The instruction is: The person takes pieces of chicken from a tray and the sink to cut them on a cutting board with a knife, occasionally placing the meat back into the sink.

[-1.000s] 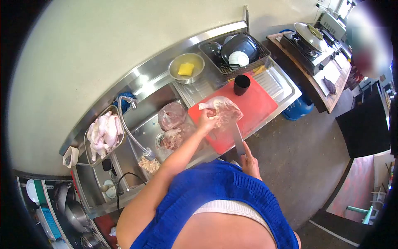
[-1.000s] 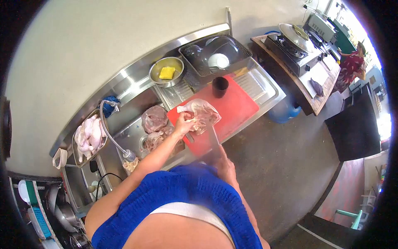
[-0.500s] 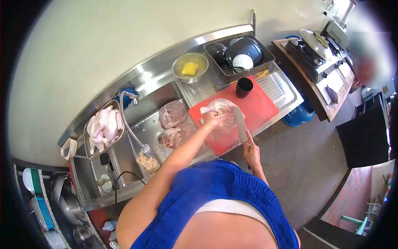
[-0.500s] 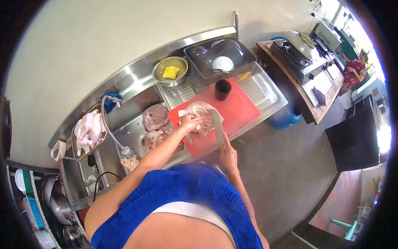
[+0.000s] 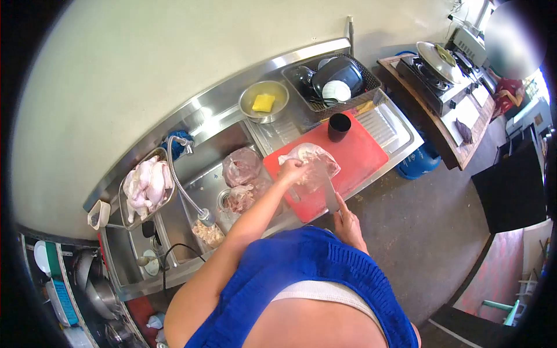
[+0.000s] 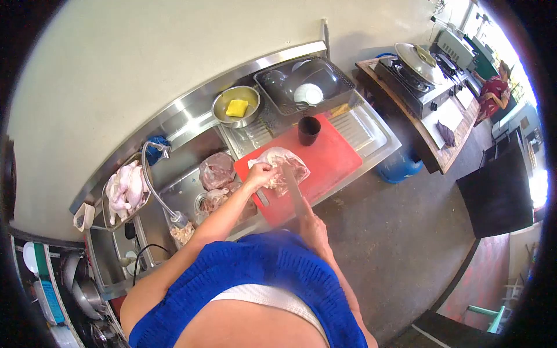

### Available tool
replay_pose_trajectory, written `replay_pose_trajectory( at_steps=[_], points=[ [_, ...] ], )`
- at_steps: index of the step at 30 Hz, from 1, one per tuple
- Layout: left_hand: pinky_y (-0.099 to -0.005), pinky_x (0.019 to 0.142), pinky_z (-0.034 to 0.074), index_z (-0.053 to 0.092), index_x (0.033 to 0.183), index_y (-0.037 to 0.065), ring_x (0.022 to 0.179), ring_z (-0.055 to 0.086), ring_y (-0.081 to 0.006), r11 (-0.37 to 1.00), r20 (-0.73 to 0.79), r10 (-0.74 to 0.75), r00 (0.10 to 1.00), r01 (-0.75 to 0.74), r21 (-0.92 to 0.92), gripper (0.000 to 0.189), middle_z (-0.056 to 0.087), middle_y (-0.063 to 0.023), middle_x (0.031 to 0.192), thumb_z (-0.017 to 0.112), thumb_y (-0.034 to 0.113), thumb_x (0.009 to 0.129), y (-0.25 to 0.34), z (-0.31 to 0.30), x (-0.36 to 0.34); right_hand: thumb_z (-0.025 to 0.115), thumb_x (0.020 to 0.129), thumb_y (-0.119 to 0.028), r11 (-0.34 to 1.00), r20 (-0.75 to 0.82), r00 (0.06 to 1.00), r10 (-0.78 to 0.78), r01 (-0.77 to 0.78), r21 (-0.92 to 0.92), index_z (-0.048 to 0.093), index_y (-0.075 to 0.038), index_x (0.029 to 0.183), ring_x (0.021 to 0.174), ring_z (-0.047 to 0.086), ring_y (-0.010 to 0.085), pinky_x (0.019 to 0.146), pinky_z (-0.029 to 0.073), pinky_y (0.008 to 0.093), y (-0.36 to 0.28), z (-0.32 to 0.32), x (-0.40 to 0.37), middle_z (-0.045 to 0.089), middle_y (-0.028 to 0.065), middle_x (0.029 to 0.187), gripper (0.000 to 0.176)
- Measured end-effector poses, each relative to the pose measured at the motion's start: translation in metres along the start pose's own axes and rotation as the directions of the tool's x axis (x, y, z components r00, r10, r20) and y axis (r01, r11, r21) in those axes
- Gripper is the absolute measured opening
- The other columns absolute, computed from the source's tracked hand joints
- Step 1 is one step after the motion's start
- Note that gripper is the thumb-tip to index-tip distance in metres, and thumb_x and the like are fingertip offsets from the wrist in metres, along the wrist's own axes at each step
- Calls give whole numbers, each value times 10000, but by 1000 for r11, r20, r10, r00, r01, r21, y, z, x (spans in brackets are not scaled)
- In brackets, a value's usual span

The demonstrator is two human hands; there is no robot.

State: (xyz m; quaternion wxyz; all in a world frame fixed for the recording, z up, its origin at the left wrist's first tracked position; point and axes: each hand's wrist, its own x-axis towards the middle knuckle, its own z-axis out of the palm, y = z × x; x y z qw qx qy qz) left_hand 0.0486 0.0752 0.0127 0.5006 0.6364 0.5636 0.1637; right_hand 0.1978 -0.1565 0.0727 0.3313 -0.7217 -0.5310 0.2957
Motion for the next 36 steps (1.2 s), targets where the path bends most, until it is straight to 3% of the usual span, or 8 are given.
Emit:
replay_pose_trajectory(
  at_steps=[5, 7, 11, 15, 22, 24, 28, 36],
  points=[
    [-314, 637, 478, 656, 741, 9, 697, 607, -121, 992, -64, 122, 990, -122, 12, 176, 667, -60, 765, 742, 160, 774, -8, 4, 1, 516, 877, -48, 997, 29, 999, 38, -37, -61, 343, -128, 1489, 985, 620, 440, 868, 486, 479, -1, 10, -1, 645, 281, 1017, 641],
    [-349, 661, 494, 631, 745, 10, 734, 638, -181, 908, -333, 392, 858, -419, -10, 148, 657, -89, 805, 741, 109, 753, -15, 10, -9, 516, 877, -41, 997, 27, 998, 51, -49, -61, 336, -127, 1492, 998, 617, 436, 877, 485, 476, -4, 9, -3, 640, 285, 1036, 647],
    [-371, 721, 513, 658, 821, 30, 835, 636, -284, 790, -231, 600, 766, -521, 322, 109, 594, -111, 850, 717, 48, 731, -15, 16, -42, 522, 878, -22, 993, 37, 992, 117, -115, -37, 322, -130, 1498, 1042, 607, 427, 905, 481, 470, -14, 5, -6, 628, 286, 1094, 661],
    [-396, 741, 512, 657, 817, 22, 851, 629, -292, 644, -155, 757, 635, -684, 342, 104, 573, -92, 935, 687, 7, 718, -26, 15, -50, 526, 881, -14, 991, 44, 992, 117, -113, -74, 321, -131, 1498, 1059, 606, 420, 912, 482, 469, -9, 7, -5, 632, 270, 1113, 661],
    [-349, 690, 508, 618, 908, 28, 840, 644, -256, 767, -288, 641, 711, -606, 210, 215, 586, -105, 922, 733, 74, 732, -23, 23, -47, 531, 877, 0, 994, 31, 995, 91, -89, -68, 353, -137, 1486, 1071, 609, 411, 912, 482, 461, -1, 10, -5, 633, 256, 1142, 649],
    [-336, 636, 501, 585, 939, 29, 756, 647, -227, 889, -380, 431, 818, -457, 24, 290, 617, -106, 864, 765, 176, 766, -12, 29, -45, 535, 874, 1, 995, 19, 997, 69, -68, -69, 361, -141, 1483, 1065, 611, 413, 911, 483, 461, 3, 13, -4, 634, 254, 1141, 648],
    [-338, 597, 500, 632, 916, 10, 668, 640, -200, 939, -407, 344, 847, -316, 135, 300, 651, -105, 794, 765, 252, 798, -28, 34, -5, 539, 874, -7, 1000, -9, 1000, -9, 10, 6, 367, -146, 1481, 1059, 614, 415, 904, 484, 457, -3, 16, -4, 636, 262, 1118, 645],
    [-336, 649, 522, 726, 866, 27, 708, 682, -166, 983, -33, 182, 983, -182, -13, 334, 714, -108, 763, 756, 349, 782, -36, 5, 16, 528, 886, -24, 995, 10, 999, -53, 52, 88, 333, -138, 1495, 1076, 602, 434, 913, 472, 461, -1, 16, -2, 625, 286, 1127, 650]
  ],
)
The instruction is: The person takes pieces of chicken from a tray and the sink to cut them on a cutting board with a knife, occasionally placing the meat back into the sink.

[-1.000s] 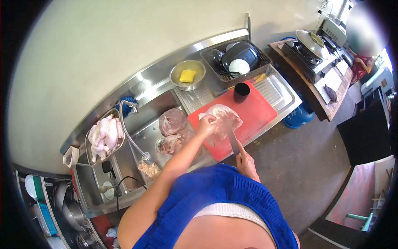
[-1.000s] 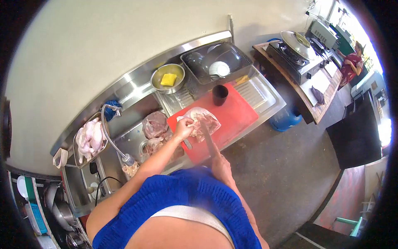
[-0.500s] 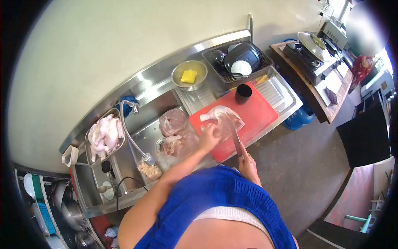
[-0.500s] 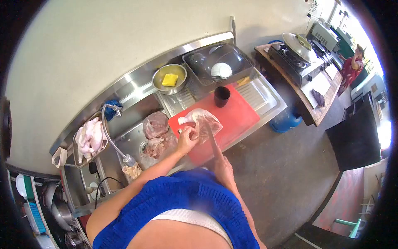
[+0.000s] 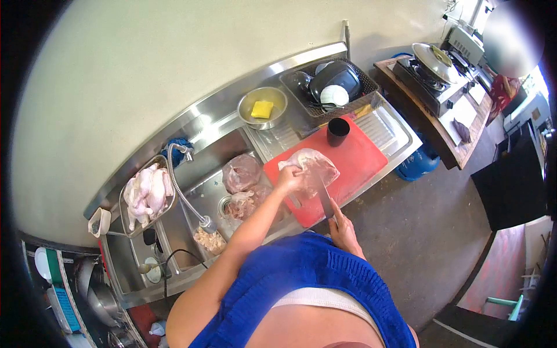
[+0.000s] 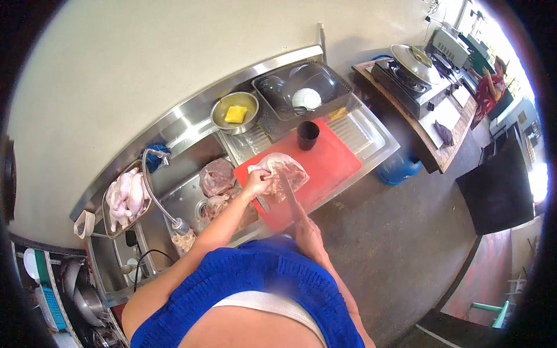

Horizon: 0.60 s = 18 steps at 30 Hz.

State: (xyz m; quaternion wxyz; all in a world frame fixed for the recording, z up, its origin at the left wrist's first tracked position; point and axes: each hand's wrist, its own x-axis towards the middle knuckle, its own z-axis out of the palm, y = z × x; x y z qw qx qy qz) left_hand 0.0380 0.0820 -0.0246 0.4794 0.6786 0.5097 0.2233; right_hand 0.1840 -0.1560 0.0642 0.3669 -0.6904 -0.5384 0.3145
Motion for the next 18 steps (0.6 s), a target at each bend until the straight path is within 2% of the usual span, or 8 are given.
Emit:
replay_pose_trajectory(
  at_steps=[2, 6, 8, 9, 11, 12, 14, 18],
  points=[
    [-279, 598, 482, 725, 807, 8, 653, 573, -78, 1000, -56, 30, 998, -30, 3, 260, 645, -5, 739, 795, 259, 809, 11, -3, -7, 515, 890, -27, 1000, 29, 999, 15, -15, 4, 315, -120, 1501, 1079, 593, 447, 923, 463, 468, -2, 0, 1, 619, 297, 1133, 650],
    [-273, 599, 479, 724, 829, 4, 668, 584, -79, 998, -20, 17, 1000, -18, -58, 195, 656, -12, 748, 769, 193, 814, 9, -10, -9, 495, 896, -28, 998, 69, 996, 50, -53, 42, 306, -103, 1503, 1096, 582, 455, 934, 456, 471, -13, -2, 2, 608, 311, 1149, 640],
    [-304, 560, 522, 715, 840, 10, 619, 658, -141, 994, -66, 74, 995, -78, -72, 244, 701, -77, 726, 752, 249, 808, -5, -7, -2, 480, 900, -33, 997, 80, 996, 27, -33, 72, 301, -94, 1504, 1115, 570, 464, 943, 453, 474, -13, 0, 3, 598, 318, 1172, 633],
    [-304, 560, 522, 715, 840, 10, 619, 658, -141, 994, -64, 73, 995, -78, -70, 244, 701, -77, 726, 752, 249, 808, -1, -8, -4, 480, 900, -33, 997, 79, 996, 29, -34, 73, 301, -94, 1504, 1115, 570, 464, 943, 453, 474, -13, 2, 4, 598, 318, 1172, 633],
    [-299, 547, 516, 709, 869, 12, 606, 650, -136, 985, -5, -41, 999, 40, -170, 241, 700, -74, 731, 756, 240, 804, 6, -10, -8, 480, 904, -36, 1000, 88, 996, 20, -19, -7, 293, -98, 1506, 1134, 557, 469, 965, 445, 475, -12, 6, 4, 590, 322, 1192, 634],
    [-299, 547, 516, 709, 869, 12, 606, 650, -136, 985, -5, -44, 999, 43, -168, 241, 700, -74, 731, 756, 240, 804, 7, -11, -10, 480, 904, -36, 1000, 90, 996, 21, -21, -4, 293, -98, 1506, 1134, 557, 469, 965, 445, 475, -15, 8, 3, 590, 322, 1192, 634],
    [-275, 597, 482, 714, 844, 20, 663, 587, -83, 984, -1, -78, 997, 77, -158, 151, 663, -14, 751, 747, 162, 806, 10, -11, -13, 482, 909, -42, 998, 97, 994, 49, -46, -35, 268, -113, 1515, 1145, 547, 473, 981, 436, 490, -19, 11, 0, 567, 325, 1231, 647],
    [-276, 600, 484, 705, 828, 24, 655, 589, -92, 996, -33, -58, 998, 56, -77, 142, 659, -12, 740, 742, 159, 809, -8, -3, -7, 484, 919, -55, 989, 119, 986, 120, -108, -99, 241, -130, 1524, 1154, 536, 481, 989, 429, 502, -16, 22, 3, 548, 330, 1252, 656]
  ],
)
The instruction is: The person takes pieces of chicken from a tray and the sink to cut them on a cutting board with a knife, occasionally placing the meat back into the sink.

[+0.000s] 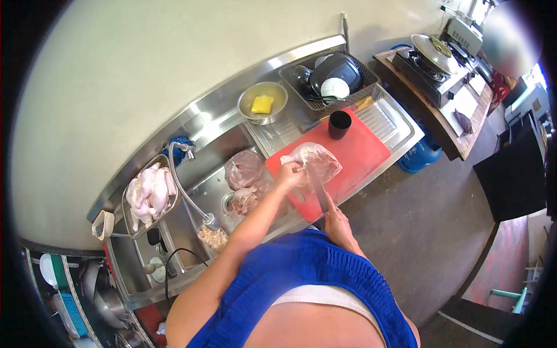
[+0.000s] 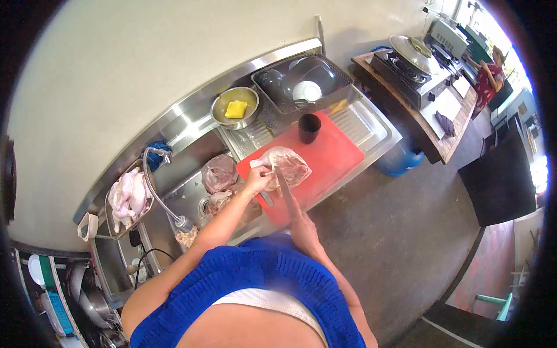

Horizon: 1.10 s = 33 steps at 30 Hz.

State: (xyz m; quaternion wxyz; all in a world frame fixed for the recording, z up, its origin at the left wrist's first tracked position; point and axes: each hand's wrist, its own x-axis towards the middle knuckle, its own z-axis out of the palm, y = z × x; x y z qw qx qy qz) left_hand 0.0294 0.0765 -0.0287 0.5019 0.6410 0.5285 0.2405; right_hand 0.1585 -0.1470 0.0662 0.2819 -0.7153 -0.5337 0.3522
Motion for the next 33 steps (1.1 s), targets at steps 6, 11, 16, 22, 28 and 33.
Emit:
replay_pose_trajectory(
  at_steps=[6, 11, 16, 22, 28, 33],
  points=[
    [-323, 627, 511, 689, 837, 36, 694, 656, -146, 998, -62, 55, 997, -56, -22, 162, 708, -82, 769, 739, 183, 791, -3, 4, -4, 473, 880, -70, 998, 22, 998, 54, -53, -43, 137, -275, 1543, 1098, 565, 506, 907, 462, 534, -15, 7, 9, 532, 335, 1254, 770],
    [-334, 637, 508, 697, 863, 23, 683, 658, -170, 993, -84, 116, 990, -118, -20, 159, 703, -96, 757, 724, 159, 785, -10, 9, -3, 484, 863, -64, 982, 55, 990, 127, -118, -146, 84, -318, 1546, 1008, 605, 505, 864, 481, 548, -21, 4, -15, 556, 337, 1172, 832],
    [-339, 653, 511, 701, 873, 21, 694, 663, -182, 988, -94, 155, 983, -154, 21, 162, 703, -105, 761, 713, 159, 789, -6, 5, -5, 476, 889, -66, 974, 19, 995, 102, -96, -203, 77, -314, 1543, 985, 605, 507, 843, 484, 562, -15, 18, -1, 574, 313, 1139, 805],
    [-352, 669, 520, 696, 869, 13, 718, 670, -207, 989, -76, 141, 987, -138, 46, 157, 703, -123, 772, 707, 145, 785, 1, 1, -10, 472, 856, -52, 985, 66, 990, 125, -116, -130, 78, -358, 1543, 980, 607, 517, 858, 480, 562, -27, 2, -17, 580, 331, 1114, 849],
    [-354, 669, 526, 689, 882, 5, 736, 676, -215, 992, -86, 128, 988, -127, 20, 169, 704, -139, 799, 706, 142, 785, -7, 0, -6, 495, 857, -47, 973, 64, 986, 153, -139, -183, 132, -326, 1541, 1056, 585, 493, 906, 463, 540, -25, 7, -16, 596, 302, 1117, 822],
    [-354, 667, 525, 667, 898, -6, 730, 668, -211, 989, -69, 147, 987, -147, 5, 164, 697, -139, 819, 711, 105, 786, -4, -5, -7, 489, 894, -61, 987, 124, 983, 133, -120, -103, 217, -202, 1533, 1046, 584, 474, 909, 466, 511, -45, -24, -45, 601, 317, 1129, 709]
  ],
)
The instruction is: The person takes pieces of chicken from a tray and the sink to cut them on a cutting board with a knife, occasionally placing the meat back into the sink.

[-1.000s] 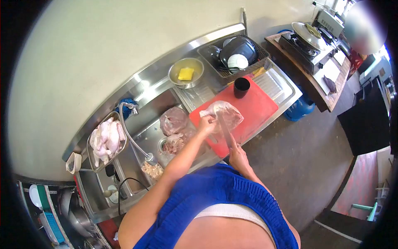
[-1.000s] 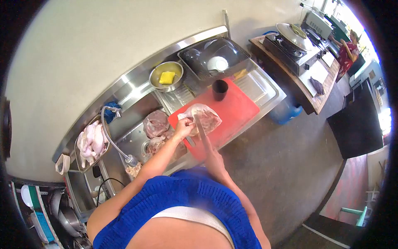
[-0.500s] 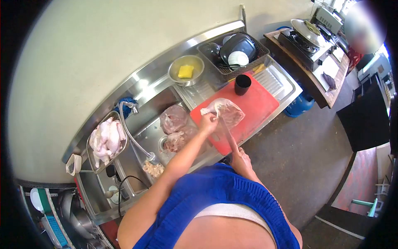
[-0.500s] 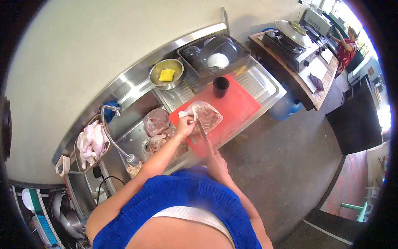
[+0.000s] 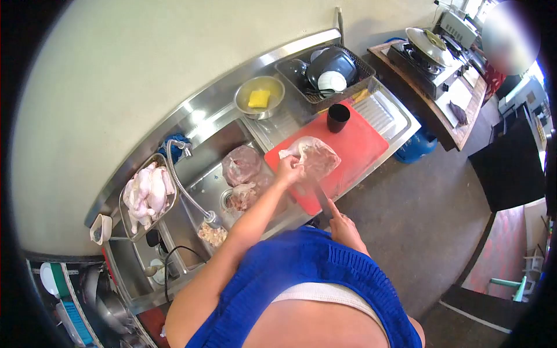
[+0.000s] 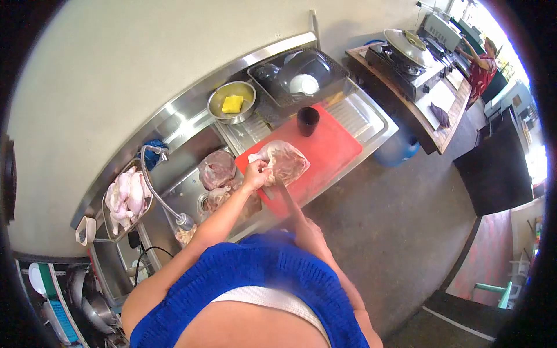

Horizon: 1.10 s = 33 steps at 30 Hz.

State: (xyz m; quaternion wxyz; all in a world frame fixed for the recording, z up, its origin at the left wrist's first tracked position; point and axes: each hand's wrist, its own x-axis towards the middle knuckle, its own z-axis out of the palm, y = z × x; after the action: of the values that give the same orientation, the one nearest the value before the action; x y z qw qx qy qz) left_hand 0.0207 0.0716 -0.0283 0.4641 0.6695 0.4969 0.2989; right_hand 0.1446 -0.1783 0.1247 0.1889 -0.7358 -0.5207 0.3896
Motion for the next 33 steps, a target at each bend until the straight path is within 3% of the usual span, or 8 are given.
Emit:
replay_pose_trajectory(
  at_steps=[9, 11, 14, 17, 22, 26, 31, 33],
  points=[
    [-348, 671, 532, 544, 1087, 22, 727, 653, -198, 996, -17, 81, 997, -82, -25, 353, 662, -102, 836, 729, 75, 792, -12, -2, 0, 467, 905, -82, 997, -3, 1000, 14, -15, -72, 317, -186, 1505, 1050, 600, 437, 917, 469, 496, 18, -11, -17, 627, 250, 1128, 627],
    [-356, 689, 535, 573, 1095, 12, 738, 664, -209, 988, 21, -78, 997, 80, -133, 347, 680, -114, 838, 722, 75, 787, -2, 1, -6, 468, 910, -102, 980, -34, 996, 79, -84, -179, 327, -211, 1502, 1039, 610, 427, 901, 478, 500, 18, -10, -14, 624, 244, 1128, 618],
    [-278, 630, 508, 615, 1099, -3, 698, 621, -118, 995, 15, -58, 998, 59, -78, 318, 671, -67, 820, 709, 22, 796, -4, 13, -9, 560, 842, -124, 961, 13, 990, 141, -133, -241, 250, -231, 1521, 1064, 599, 455, 905, 484, 514, 16, -23, -15, 601, 246, 1181, 754],
    [-292, 669, 522, 647, 1142, -12, 760, 657, -140, 996, 29, -89, 996, 89, -23, 372, 708, -105, 904, 724, 65, 787, -11, 16, -7, 532, 853, -113, 957, 64, 993, 104, -82, -278, 267, -225, 1514, 1065, 597, 457, 903, 485, 508, 9, -41, -19, 593, 252, 1191, 721],
    [-351, 746, 538, 706, 991, -22, 846, 707, -234, 976, 56, -216, 975, 213, 43, 308, 720, -174, 896, 748, 185, 766, 25, 7, -7, 515, 883, -113, 979, 3, 1000, 5, -4, -203, 306, -221, 1498, 1064, 596, 448, 917, 476, 503, 4, -56, -13, 602, 259, 1178, 659],
    [-353, 755, 532, 705, 948, 19, 841, 703, -237, 993, -37, -79, 996, 81, 80, 268, 724, -141, 895, 755, 196, 753, 16, 15, -3, 468, 911, -101, 993, -152, 984, -93, 81, -82, 339, -229, 1486, 1077, 590, 441, 927, 469, 503, 0, -31, 14, 611, 262, 1179, 603],
    [-367, 737, 524, 681, 894, 48, 825, 697, -244, 1000, -113, -15, 993, 16, 3, 170, 721, -126, 878, 705, 136, 751, 10, 18, -11, 640, 842, -232, 986, -30, 996, -82, 77, -148, 204, -318, 1523, 1020, 598, 500, 882, 474, 557, 19, -7, 48, 553, 307, 1197, 814],
    [-329, 590, 461, 569, 733, 31, 623, 585, -135, 995, -190, 99, 977, -97, 19, 152, 617, -61, 659, 704, 86, 775, 12, 18, -12, 655, 828, -232, 985, -6, 997, -78, 76, -155, 187, -331, 1526, 991, 607, 505, 871, 478, 561, 16, -7, 53, 570, 309, 1151, 846]
  ],
)
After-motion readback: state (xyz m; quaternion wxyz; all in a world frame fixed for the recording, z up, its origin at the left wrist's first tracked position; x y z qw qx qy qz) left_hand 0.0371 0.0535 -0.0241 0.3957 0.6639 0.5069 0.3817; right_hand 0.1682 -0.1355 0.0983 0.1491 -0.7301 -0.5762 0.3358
